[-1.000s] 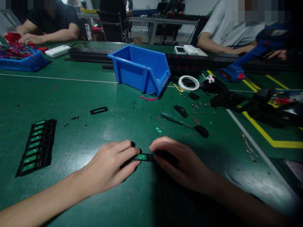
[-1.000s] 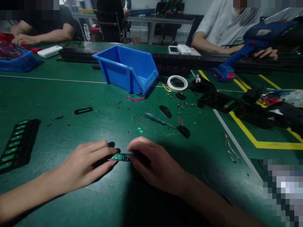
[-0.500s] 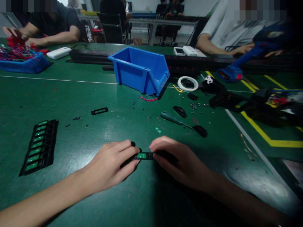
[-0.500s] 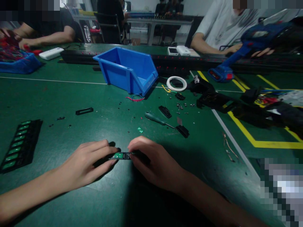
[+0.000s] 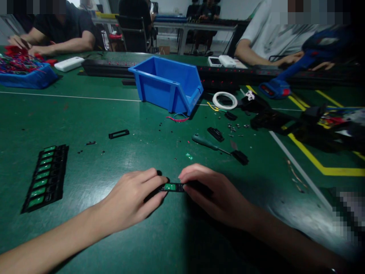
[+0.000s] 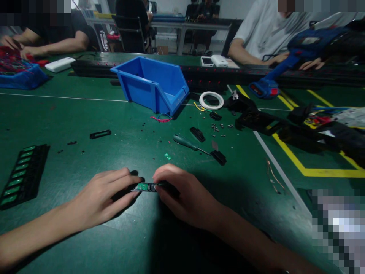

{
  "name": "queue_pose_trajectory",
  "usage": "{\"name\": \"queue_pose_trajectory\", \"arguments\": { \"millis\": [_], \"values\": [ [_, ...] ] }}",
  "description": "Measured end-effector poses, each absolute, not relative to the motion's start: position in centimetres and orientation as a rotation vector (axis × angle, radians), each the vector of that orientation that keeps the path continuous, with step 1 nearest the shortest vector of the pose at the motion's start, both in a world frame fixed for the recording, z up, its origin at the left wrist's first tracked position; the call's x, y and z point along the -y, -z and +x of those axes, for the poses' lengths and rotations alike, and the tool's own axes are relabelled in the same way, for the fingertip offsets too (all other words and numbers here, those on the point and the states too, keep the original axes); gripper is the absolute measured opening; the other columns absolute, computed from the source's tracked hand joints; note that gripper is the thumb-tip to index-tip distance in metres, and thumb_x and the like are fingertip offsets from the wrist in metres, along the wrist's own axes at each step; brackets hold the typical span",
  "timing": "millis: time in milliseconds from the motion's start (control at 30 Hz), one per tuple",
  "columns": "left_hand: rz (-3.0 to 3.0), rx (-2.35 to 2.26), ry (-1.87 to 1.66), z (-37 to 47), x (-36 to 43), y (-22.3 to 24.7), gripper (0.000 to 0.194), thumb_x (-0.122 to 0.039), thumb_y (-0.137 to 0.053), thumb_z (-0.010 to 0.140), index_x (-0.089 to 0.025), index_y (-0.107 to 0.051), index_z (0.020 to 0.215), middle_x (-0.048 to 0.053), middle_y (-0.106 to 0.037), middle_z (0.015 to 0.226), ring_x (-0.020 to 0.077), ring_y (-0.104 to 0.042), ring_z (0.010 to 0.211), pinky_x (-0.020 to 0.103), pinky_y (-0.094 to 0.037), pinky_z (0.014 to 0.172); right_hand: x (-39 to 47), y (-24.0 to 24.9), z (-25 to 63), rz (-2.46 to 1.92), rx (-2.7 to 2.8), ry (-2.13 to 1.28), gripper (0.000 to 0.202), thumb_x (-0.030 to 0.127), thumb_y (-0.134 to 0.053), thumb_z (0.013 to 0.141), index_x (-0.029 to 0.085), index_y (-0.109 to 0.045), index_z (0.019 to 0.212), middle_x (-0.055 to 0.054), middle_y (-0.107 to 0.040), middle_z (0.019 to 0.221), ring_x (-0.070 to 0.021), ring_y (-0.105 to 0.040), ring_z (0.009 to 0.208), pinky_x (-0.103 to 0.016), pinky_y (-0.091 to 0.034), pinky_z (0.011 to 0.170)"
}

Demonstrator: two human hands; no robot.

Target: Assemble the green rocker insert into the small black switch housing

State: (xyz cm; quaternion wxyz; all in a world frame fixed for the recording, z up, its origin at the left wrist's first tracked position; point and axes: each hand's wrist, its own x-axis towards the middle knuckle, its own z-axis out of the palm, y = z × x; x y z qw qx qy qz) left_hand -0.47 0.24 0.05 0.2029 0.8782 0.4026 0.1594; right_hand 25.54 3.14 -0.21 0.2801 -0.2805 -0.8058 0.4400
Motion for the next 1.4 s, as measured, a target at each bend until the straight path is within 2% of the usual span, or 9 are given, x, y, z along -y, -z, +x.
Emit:
{"name": "queue_pose_trajectory", "arguments": {
  "millis": [633, 1400],
  "values": [
    [2.468, -1.131, -0.47, -0.41, -0.23, 0.06, 0.026, -0.029, -0.048, 0.102, -0.022, -0.056, 0.127, 0.004, -0.063, 0.098, 0.0185, -0.063, 0.085, 0.031, -0.048, 0.07, -3.04, 0.3, 25.51, -0.774, 2.157, -1.162, 0.022, 0.012, -0.056, 0.096, 0.021, -0.06, 0.116, -0.009, -0.063, 0.113, -0.0234, -0.059, 0.106, -0.042, -0.051, 0.093],
    [2.446, -1.114, -0.463, -0.52, -0.22, 0.09, 0.029, -0.026, -0.046, 0.103, -0.024, -0.051, 0.131, 0.003, -0.061, 0.099, 0.0188, -0.061, 0.084, 0.033, -0.047, 0.071, -3.05, 0.02, 25.4, -0.762, 2.15, -1.194, 0.02, 0.011, -0.055, 0.098, 0.018, -0.061, 0.115, -0.007, -0.061, 0.112, -0.0202, -0.058, 0.106, -0.037, -0.048, 0.094]
  ]
}}
